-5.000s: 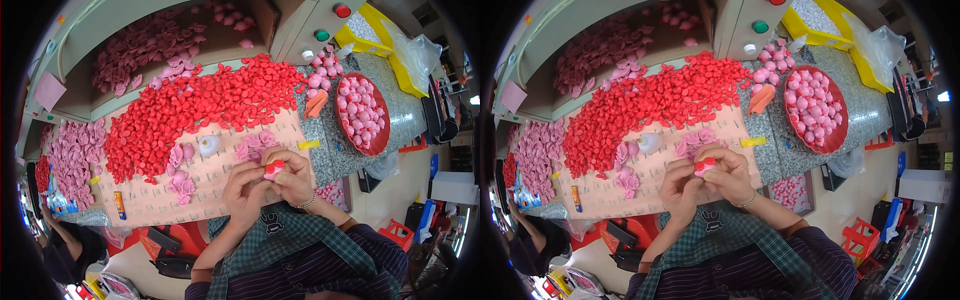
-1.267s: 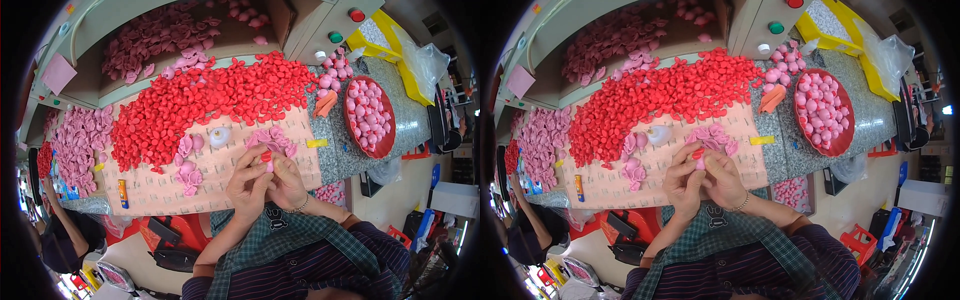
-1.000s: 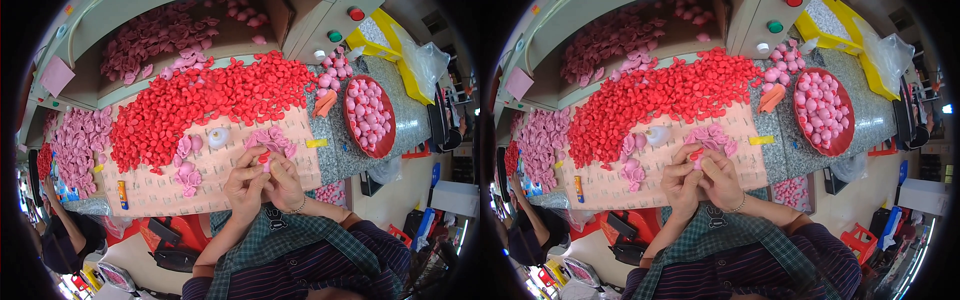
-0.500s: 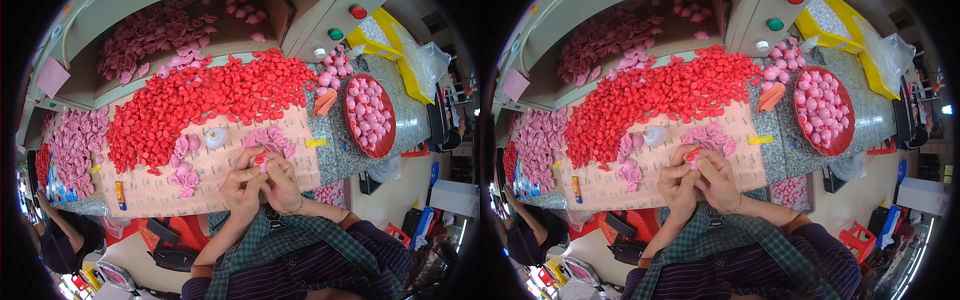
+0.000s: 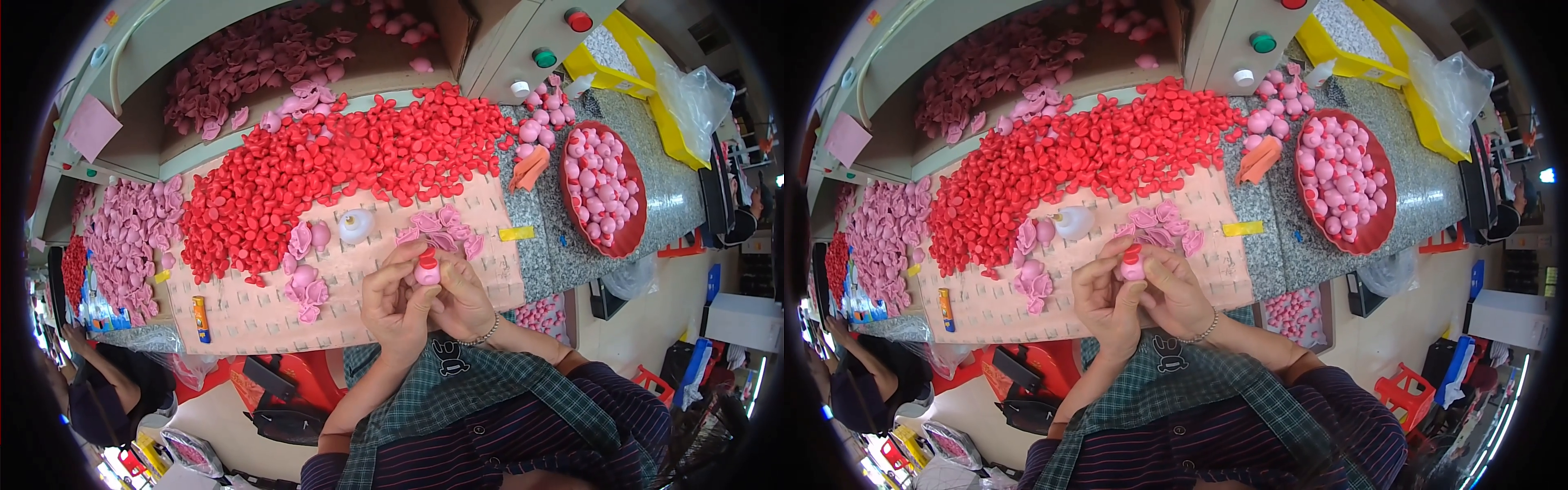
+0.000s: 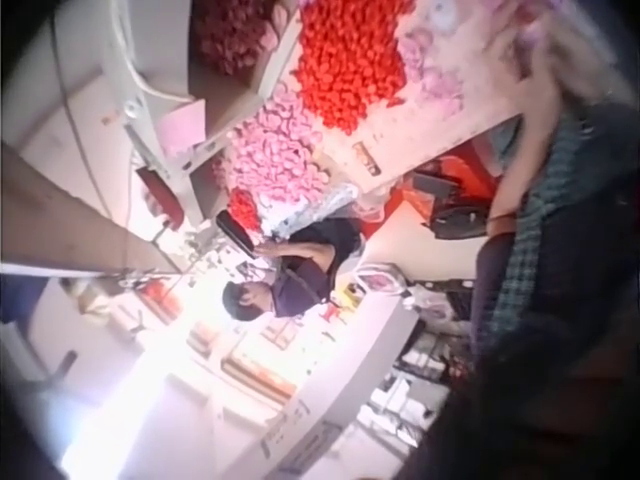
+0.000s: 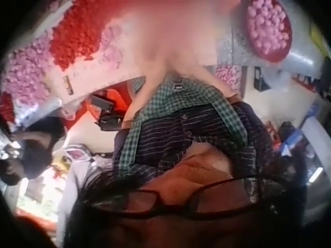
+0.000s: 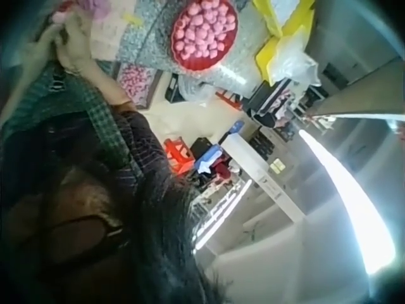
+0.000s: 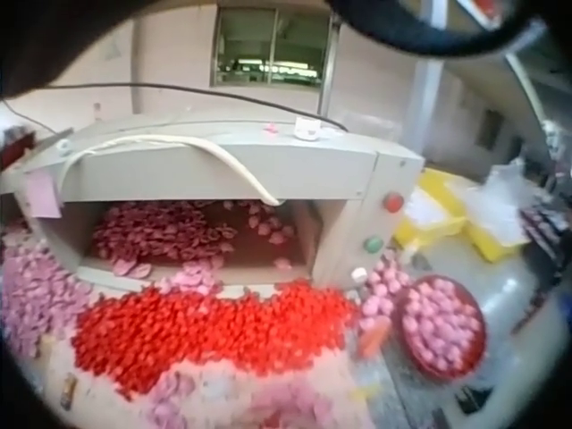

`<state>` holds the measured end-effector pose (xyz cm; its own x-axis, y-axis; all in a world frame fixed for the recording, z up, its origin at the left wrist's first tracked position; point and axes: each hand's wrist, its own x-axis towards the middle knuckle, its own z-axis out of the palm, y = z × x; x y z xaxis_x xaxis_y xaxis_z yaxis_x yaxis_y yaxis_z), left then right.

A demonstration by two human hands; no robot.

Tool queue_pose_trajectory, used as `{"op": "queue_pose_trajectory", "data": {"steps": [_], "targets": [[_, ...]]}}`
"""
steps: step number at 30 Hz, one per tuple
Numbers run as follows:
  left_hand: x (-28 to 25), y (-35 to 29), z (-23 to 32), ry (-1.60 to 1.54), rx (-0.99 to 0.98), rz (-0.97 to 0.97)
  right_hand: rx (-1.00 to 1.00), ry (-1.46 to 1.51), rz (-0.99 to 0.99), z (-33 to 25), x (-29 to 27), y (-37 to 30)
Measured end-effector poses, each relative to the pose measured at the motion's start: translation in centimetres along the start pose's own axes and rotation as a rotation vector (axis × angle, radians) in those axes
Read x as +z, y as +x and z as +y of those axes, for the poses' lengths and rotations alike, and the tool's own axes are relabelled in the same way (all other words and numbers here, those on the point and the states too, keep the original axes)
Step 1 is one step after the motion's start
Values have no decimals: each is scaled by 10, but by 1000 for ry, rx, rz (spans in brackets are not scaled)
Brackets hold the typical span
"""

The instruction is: Assembling small pink plastic toy components by applying adhesive and joining them together manually.

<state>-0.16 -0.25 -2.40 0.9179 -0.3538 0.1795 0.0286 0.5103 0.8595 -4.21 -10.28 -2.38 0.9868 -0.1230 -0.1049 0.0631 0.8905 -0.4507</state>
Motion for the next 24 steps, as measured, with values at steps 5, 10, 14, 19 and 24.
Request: {"op": "queue_pose_trajectory", "data": {"steps": [5,10,14,19,24], "targets": [[-3,-2,-4,118,143,-17,26,76,-91,4,-8,-1],[0,1,-2,92,160,-5,-27,26,-91,-3,0,-1],[8,6,12,93,156,53,-315,-547,-77,-15,4,0],[-2,1,-1,204,216,-54,-363,-620,-58,-21,7,-4],[-4,0,-2,212,183,-43,-387,-668,-71,-23,8,-5]]}}
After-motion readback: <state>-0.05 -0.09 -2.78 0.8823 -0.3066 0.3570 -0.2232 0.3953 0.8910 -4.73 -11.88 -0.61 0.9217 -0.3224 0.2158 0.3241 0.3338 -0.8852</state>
